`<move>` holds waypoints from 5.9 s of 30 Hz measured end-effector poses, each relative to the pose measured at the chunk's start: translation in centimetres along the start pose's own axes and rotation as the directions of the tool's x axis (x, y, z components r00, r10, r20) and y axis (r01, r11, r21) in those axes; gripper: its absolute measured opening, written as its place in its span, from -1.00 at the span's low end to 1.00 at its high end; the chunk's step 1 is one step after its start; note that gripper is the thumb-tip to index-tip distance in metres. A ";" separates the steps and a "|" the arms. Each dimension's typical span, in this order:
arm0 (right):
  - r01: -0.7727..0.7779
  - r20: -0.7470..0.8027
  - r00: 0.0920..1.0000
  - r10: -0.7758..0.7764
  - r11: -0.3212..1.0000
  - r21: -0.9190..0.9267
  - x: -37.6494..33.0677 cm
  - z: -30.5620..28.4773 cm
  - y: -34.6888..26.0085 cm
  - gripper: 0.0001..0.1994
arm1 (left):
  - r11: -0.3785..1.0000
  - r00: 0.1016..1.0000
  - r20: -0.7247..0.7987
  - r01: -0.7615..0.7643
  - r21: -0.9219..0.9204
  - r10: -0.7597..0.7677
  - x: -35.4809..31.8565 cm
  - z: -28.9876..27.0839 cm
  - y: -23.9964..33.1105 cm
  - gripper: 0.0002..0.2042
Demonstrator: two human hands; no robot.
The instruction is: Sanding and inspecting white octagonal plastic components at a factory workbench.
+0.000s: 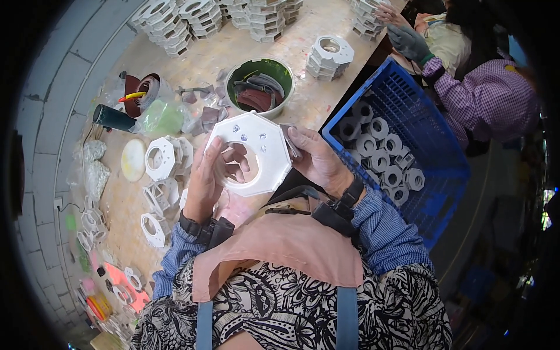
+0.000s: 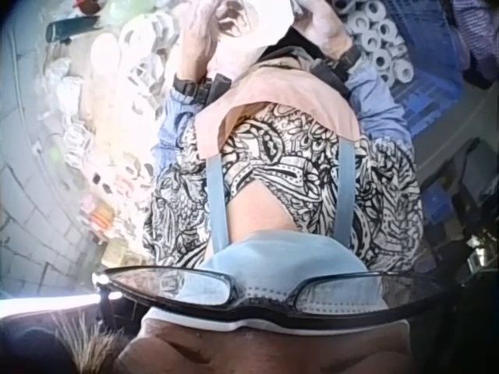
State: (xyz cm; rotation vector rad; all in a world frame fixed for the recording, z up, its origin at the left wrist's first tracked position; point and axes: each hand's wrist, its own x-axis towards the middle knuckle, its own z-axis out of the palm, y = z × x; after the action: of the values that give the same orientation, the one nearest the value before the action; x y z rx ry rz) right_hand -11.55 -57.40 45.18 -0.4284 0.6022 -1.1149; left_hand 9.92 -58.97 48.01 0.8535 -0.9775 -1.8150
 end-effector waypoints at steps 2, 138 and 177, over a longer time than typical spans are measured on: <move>-0.009 0.019 1.000 0.009 1.000 -0.010 0.1 -0.5 0.1 -0.72 | 1.000 1.000 -0.007 0.014 -0.008 -0.014 0.1 0.0 -0.1 -0.60; 0.753 0.617 0.657 0.432 -0.334 -0.567 18.8 -3.2 15.9 -0.91 | 0.607 0.494 -0.773 0.489 0.626 0.399 -0.9 -9.0 -17.1 -0.67; -0.356 0.238 0.905 0.353 0.934 -0.033 6.8 8.0 -1.3 -0.83 | 0.933 0.953 -0.266 -0.043 0.358 0.146 -4.3 -1.7 4.4 -0.53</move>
State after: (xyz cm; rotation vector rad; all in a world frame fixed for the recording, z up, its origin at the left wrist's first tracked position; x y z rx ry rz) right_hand -5.13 -64.00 50.49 -0.4170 0.4372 -0.7042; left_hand 14.66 -56.82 51.78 1.2287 -1.1428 -1.4014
